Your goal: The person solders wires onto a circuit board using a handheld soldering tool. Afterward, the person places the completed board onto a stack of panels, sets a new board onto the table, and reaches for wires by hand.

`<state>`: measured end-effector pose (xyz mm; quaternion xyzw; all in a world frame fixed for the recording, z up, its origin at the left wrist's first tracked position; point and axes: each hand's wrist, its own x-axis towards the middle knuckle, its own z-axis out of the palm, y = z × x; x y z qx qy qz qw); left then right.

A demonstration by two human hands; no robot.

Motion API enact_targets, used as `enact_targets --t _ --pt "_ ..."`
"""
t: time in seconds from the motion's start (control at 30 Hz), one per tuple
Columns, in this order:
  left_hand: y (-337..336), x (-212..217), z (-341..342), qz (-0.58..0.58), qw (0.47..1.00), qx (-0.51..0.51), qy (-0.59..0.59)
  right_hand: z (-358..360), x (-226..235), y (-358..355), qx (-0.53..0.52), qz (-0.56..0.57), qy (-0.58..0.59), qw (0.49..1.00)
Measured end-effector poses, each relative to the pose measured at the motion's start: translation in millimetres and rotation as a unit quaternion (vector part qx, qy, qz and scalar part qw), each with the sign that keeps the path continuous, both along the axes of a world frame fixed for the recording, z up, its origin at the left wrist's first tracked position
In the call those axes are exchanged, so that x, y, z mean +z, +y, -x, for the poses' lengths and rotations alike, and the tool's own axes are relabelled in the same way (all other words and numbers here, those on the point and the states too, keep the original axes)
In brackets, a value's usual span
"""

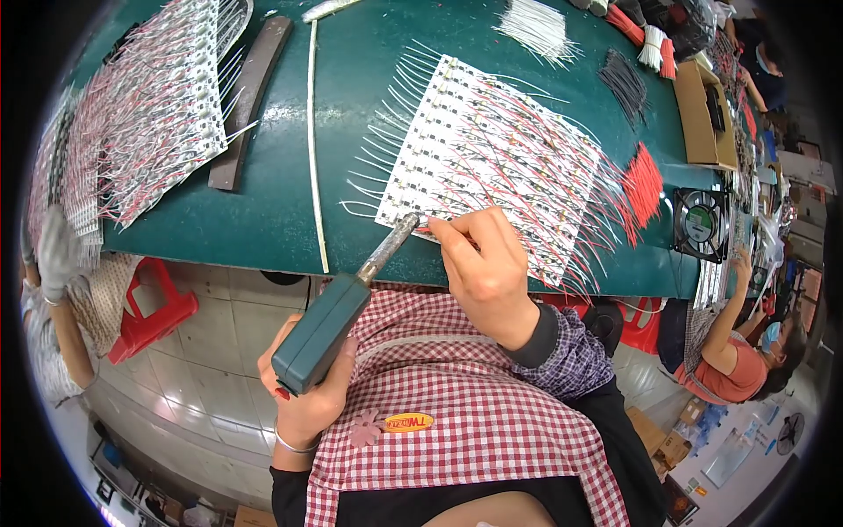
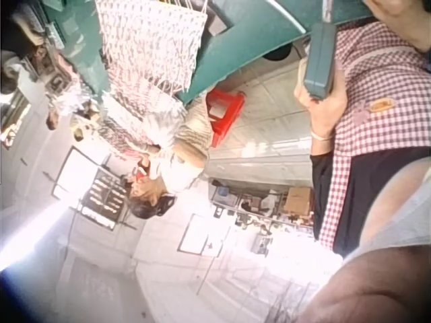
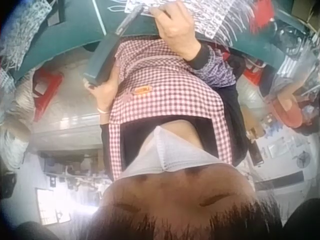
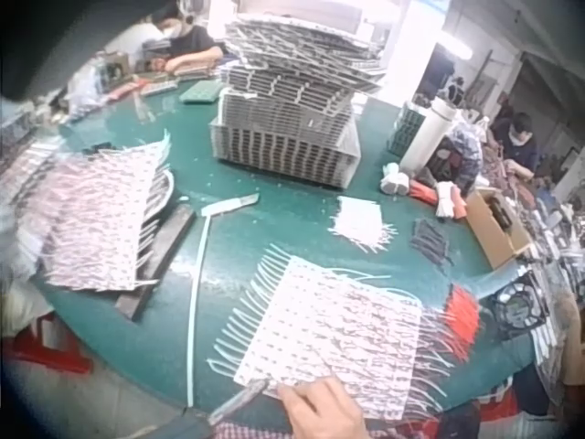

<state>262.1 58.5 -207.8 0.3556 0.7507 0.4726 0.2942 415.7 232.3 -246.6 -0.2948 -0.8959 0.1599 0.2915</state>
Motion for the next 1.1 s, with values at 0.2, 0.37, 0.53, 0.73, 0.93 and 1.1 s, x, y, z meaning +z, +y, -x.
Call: enact_targets --t 0.2,0.37,0.53,0.73,0.93,1.1 --pt "3 3 3 0.004 0.999 -0.029 0.028 1 1 -1 -0.002 0.001 -0.011 1.0" --pt "1 2 3 0.004 0.998 -0.038 0.041 0 1 -1 -0.004 -0.002 -0.017 1.0" --pt "-13 -4 -2 0.025 0.998 0.047 -0.043 -2 2 -1 0.019 -0.005 -0.034 0.999" --pt "-18 -7 1 -0.002 0.999 0.002 -0.032 -2 2 -2 -0.008 0.016 -0.02 1.0" --pt "-19 0 0 0.025 0.999 0.019 -0.028 -6 12 -3 -0.007 -0.007 0.006 1.0" --pt "-14 -1 -1 0.015 0.999 0.035 -0.004 -4 8 -10 0.003 0.0 0.009 1.0"
